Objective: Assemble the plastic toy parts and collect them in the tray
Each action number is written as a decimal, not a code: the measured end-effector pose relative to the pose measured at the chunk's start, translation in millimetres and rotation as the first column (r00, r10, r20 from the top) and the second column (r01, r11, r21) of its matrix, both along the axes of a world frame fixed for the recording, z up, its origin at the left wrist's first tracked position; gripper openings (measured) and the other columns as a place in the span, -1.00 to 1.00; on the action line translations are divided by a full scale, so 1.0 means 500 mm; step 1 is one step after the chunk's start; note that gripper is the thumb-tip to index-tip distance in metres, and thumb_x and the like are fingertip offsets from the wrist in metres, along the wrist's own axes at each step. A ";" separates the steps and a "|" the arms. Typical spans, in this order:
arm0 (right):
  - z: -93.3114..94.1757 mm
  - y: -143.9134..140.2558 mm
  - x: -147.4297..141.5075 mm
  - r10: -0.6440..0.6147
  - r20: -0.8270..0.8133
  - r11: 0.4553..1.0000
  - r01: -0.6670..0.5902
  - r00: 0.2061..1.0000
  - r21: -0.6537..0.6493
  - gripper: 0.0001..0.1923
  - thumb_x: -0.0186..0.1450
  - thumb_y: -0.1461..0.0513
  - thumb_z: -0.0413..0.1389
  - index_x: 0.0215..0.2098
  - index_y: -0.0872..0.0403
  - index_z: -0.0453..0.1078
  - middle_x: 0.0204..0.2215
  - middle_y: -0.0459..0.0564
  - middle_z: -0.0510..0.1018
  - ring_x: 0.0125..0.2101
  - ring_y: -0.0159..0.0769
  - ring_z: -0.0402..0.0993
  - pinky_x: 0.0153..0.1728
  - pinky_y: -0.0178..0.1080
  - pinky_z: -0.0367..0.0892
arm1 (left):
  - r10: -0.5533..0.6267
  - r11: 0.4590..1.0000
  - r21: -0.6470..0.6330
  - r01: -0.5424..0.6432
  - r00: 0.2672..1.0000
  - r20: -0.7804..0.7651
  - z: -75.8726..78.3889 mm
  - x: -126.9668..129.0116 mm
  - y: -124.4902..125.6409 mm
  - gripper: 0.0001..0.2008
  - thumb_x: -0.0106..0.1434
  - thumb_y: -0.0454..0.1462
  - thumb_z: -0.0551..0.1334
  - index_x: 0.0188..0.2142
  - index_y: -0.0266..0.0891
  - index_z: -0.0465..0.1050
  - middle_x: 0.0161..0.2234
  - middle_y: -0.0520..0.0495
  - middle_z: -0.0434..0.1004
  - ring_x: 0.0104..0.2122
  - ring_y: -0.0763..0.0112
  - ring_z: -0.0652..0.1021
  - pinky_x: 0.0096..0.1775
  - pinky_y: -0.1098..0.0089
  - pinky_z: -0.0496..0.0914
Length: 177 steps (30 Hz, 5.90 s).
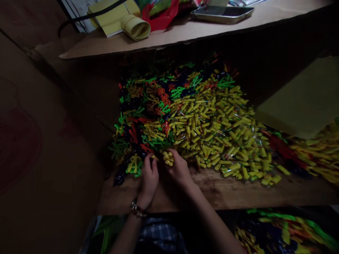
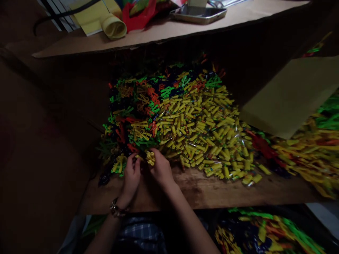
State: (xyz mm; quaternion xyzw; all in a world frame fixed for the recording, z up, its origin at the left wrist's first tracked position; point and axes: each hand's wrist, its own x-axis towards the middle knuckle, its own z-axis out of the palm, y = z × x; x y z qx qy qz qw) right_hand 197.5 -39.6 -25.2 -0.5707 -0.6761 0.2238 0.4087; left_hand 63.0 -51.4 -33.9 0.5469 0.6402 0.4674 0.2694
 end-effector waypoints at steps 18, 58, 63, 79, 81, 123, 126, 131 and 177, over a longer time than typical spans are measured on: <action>-0.003 -0.051 -0.005 -0.100 -0.265 0.991 0.070 0.959 -0.118 -0.57 0.07 0.31 0.07 -0.06 0.05 0.26 -0.25 0.00 0.54 -0.29 -0.25 0.51 -0.26 -0.23 0.43 | -0.123 0.967 -0.151 0.204 0.897 0.425 0.038 0.009 0.003 -0.64 0.20 -0.15 0.16 -0.07 -0.31 0.34 -0.20 -0.21 0.57 -0.20 0.29 0.57 -0.14 0.32 0.45; -0.031 -0.205 0.069 -0.091 -0.457 0.996 0.084 0.885 -0.035 -0.60 0.10 0.31 0.16 -0.08 -0.03 0.29 -0.23 -0.04 0.52 -0.32 -0.25 0.50 -0.30 -0.20 0.43 | -0.153 0.967 -0.189 0.170 0.983 0.104 0.033 -0.015 -0.040 -0.66 -0.03 -0.31 0.32 -0.19 -0.25 0.46 -0.24 -0.13 0.52 -0.22 0.23 0.54 -0.14 0.21 0.44; 0.032 -0.171 0.058 -0.131 -0.635 0.984 0.020 0.761 -0.179 -0.49 0.08 0.28 0.20 -0.02 -0.03 0.22 -0.22 -0.07 0.49 -0.33 -0.31 0.50 -0.30 -0.26 0.44 | -0.077 0.874 -0.359 0.328 0.822 0.564 0.069 0.004 -0.057 -0.52 -0.13 -0.16 0.41 -0.19 -0.30 0.46 -0.34 -0.12 0.58 -0.38 0.30 0.58 -0.34 0.33 0.49; 0.077 -0.153 0.077 -0.120 -0.430 0.973 0.020 0.895 -0.231 -0.44 0.03 0.28 0.18 -0.01 -0.02 0.17 -0.27 -0.07 0.43 -0.38 -0.32 0.45 -0.36 -0.28 0.40 | -0.205 0.908 -0.288 0.305 0.921 0.331 0.113 0.020 -0.075 -0.52 0.02 -0.37 0.31 -0.01 -0.27 0.40 -0.09 -0.15 0.56 -0.12 0.26 0.56 -0.02 0.28 0.41; 0.079 -0.158 0.074 -0.102 -0.332 0.978 0.033 0.938 -0.207 -0.49 0.05 0.28 0.16 -0.04 -0.01 0.16 -0.31 -0.08 0.44 -0.41 -0.31 0.45 -0.40 -0.28 0.39 | -0.184 0.913 -0.305 0.271 0.941 0.285 0.119 0.025 -0.077 -0.58 0.03 -0.38 0.31 -0.06 -0.27 0.44 -0.15 -0.12 0.59 -0.18 0.27 0.58 -0.08 0.30 0.44; -0.010 -0.133 0.120 0.062 0.073 0.997 -0.058 0.995 -0.059 -0.60 0.10 0.33 0.03 -0.06 0.09 0.28 -0.23 0.08 0.53 -0.25 -0.15 0.48 -0.24 -0.14 0.41 | -0.053 0.980 -0.137 -0.141 0.481 -0.875 0.112 -0.066 -0.042 -0.66 0.28 -0.23 0.10 0.00 -0.36 0.37 -0.03 -0.37 0.41 -0.09 -0.06 0.40 -0.18 0.07 0.34; -0.024 -0.124 0.106 0.076 0.229 0.995 -0.087 0.971 0.040 -0.59 0.10 0.40 -0.04 -0.07 0.14 0.32 -0.32 0.10 0.53 -0.30 -0.12 0.44 -0.26 -0.09 0.40 | -0.102 0.981 -0.174 -0.082 0.545 -0.832 0.087 -0.127 -0.046 -0.67 0.25 -0.21 0.13 -0.04 -0.34 0.39 -0.10 -0.32 0.45 -0.15 0.02 0.44 -0.15 0.12 0.36; -0.038 -0.112 0.105 -0.005 0.141 1.000 0.004 0.990 0.008 -0.56 0.05 0.41 0.01 -0.08 0.09 0.35 -0.26 0.09 0.52 -0.22 -0.08 0.38 -0.20 -0.04 0.38 | -0.009 0.997 -0.071 -0.040 0.810 -0.586 0.068 -0.155 -0.031 -0.63 0.13 -0.20 0.23 -0.09 -0.34 0.41 -0.10 -0.28 0.45 -0.07 0.06 0.44 -0.03 0.13 0.32; 0.103 -0.151 0.088 -0.373 -0.511 0.842 0.051 0.775 -0.537 -0.66 -0.17 0.19 0.30 -0.43 0.08 0.36 -0.54 -0.03 0.57 -0.52 -0.16 0.51 -0.51 -0.20 0.42 | -0.502 0.724 -0.274 0.633 0.756 0.420 0.111 0.012 -0.049 -0.74 0.17 -0.21 0.23 -0.17 -0.29 0.46 -0.30 -0.10 0.55 -0.42 0.38 0.53 -0.34 0.42 0.44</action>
